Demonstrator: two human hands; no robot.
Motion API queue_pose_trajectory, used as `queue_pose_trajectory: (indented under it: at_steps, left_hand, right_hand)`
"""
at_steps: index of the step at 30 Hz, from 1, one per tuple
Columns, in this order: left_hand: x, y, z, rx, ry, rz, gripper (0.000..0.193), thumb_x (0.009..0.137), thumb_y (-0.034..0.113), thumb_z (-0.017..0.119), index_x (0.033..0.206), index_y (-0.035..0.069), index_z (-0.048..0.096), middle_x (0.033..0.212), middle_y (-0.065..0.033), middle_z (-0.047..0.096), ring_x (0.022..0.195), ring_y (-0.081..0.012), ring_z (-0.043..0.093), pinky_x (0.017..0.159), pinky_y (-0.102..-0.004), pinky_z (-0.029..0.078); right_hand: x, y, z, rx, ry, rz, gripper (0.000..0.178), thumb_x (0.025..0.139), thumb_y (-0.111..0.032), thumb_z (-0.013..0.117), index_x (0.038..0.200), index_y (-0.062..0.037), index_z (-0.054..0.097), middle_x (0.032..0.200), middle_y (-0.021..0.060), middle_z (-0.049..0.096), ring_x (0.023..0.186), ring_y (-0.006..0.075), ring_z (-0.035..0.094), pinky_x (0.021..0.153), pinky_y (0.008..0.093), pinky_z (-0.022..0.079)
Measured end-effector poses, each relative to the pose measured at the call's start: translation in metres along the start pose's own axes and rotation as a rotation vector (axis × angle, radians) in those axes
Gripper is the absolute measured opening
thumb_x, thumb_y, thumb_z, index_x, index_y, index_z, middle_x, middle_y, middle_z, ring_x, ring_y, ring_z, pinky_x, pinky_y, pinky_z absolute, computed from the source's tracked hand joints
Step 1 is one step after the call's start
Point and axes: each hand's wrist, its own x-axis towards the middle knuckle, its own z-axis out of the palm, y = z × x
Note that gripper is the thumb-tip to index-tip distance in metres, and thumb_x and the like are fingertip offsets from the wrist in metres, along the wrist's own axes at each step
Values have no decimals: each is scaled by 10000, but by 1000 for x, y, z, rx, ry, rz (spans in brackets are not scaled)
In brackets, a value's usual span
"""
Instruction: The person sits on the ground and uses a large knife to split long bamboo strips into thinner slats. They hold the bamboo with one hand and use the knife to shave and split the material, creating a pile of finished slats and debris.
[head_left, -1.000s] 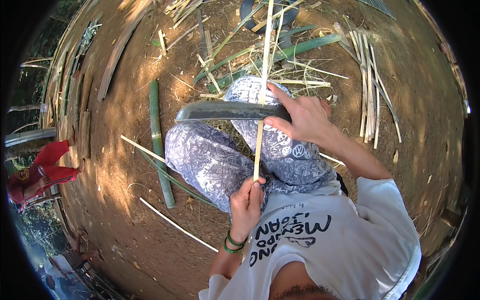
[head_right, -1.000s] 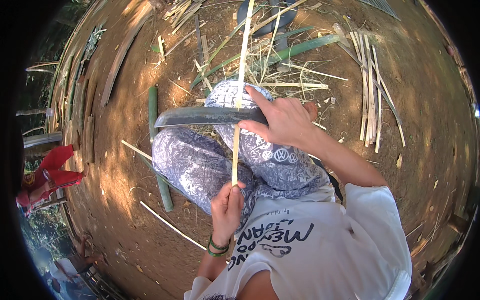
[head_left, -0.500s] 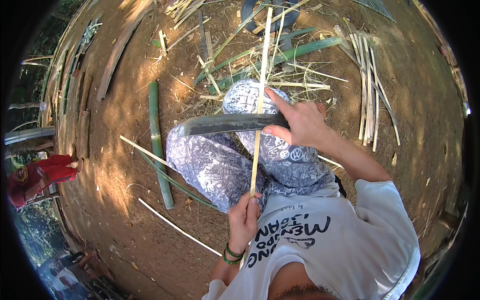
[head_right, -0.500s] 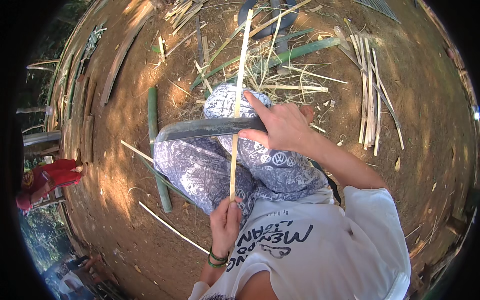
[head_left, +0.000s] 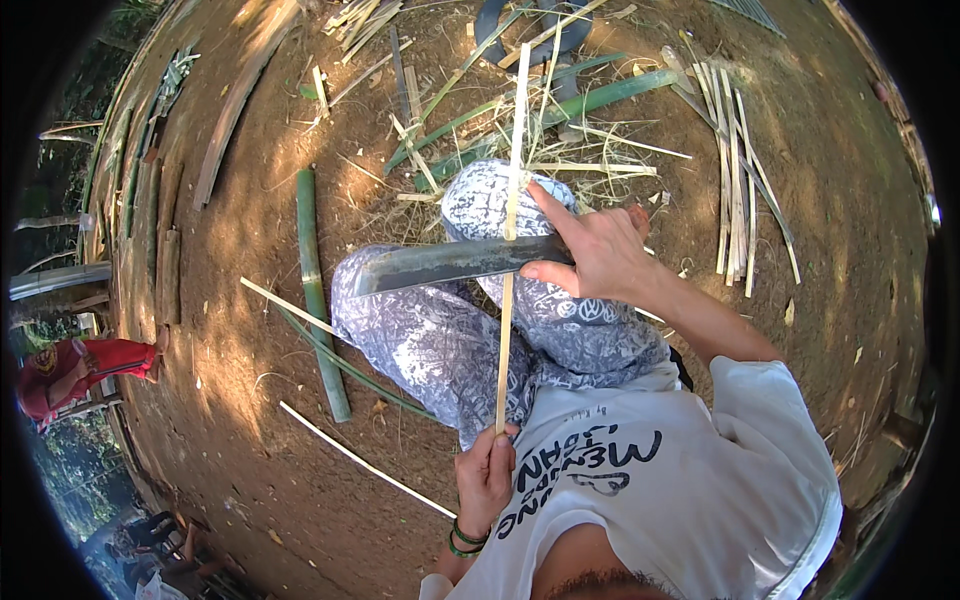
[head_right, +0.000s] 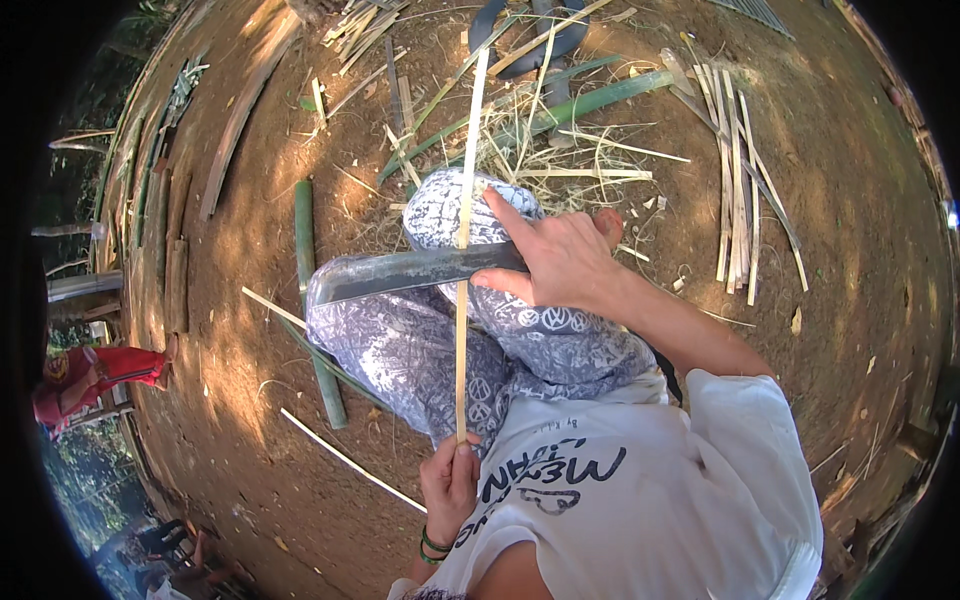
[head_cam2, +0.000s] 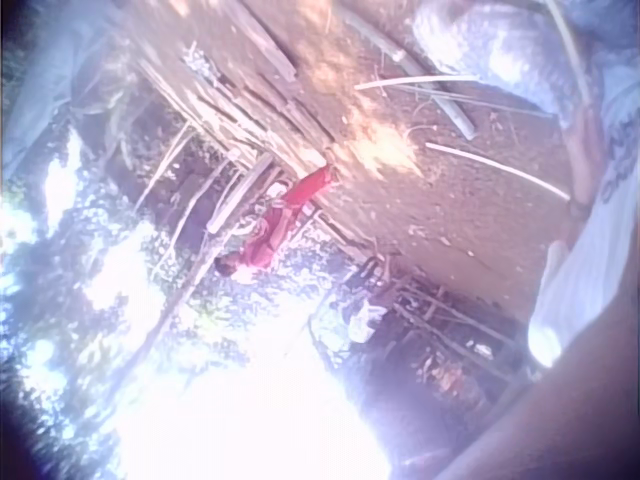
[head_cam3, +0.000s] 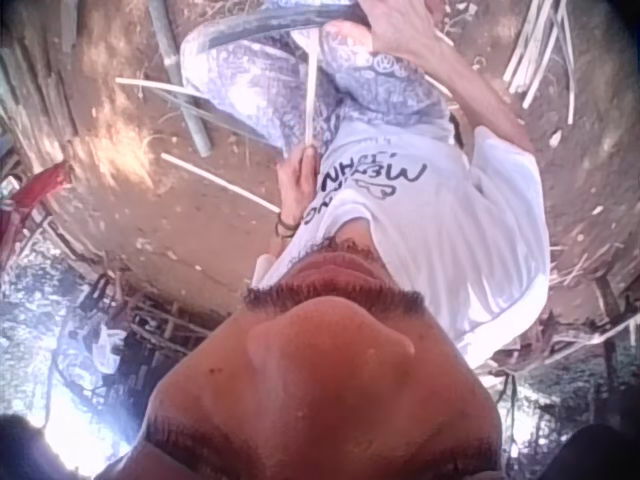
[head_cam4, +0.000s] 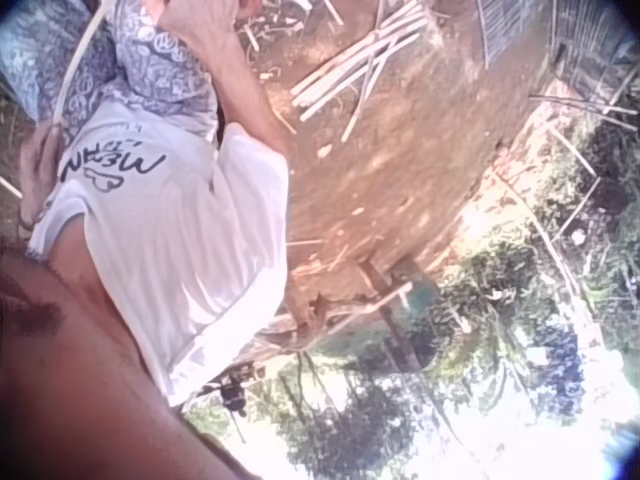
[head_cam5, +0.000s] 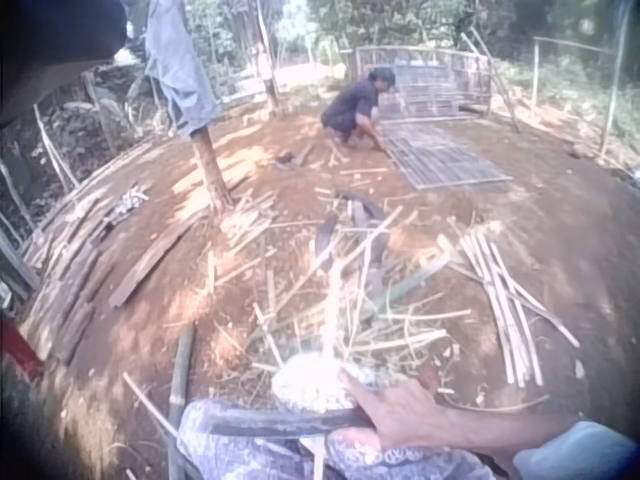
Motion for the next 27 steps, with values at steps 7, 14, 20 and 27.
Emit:
queue_pose_trajectory:
  at_steps: [7,14,20,27]
  left_hand:
    - [-21,-2,-3,-8,-5,-62,164,1011,32,497,1061,-22,644,539,-16,457,477,-69,440,460,-254,345]
    - [-46,-12,-5,-21,19,-137,164,1006,25,497,1063,-29,642,542,-23,453,479,-72,423,465,-266,338]
    - [-70,-27,-7,-38,21,-138,168,1010,49,505,1074,-16,645,566,-32,475,485,-85,428,472,-287,344]
    - [-93,-38,-9,80,44,-149,158,1011,72,531,1040,7,672,608,-73,551,504,-109,463,487,-300,371]
  right_hand:
    - [-1,2,2,-28,15,5,998,824,-675,654,1535,-50,336,459,89,482,400,321,528,455,462,408]
    - [0,3,4,-28,22,26,995,822,-679,648,1540,-66,335,446,90,463,404,325,537,455,460,416]
    - [-2,0,0,-31,11,87,984,806,-698,640,1541,-112,351,456,113,499,421,353,554,495,528,433]
    - [-2,0,-6,-68,-5,169,925,843,-731,562,1512,-113,400,496,142,544,481,372,606,532,535,476]
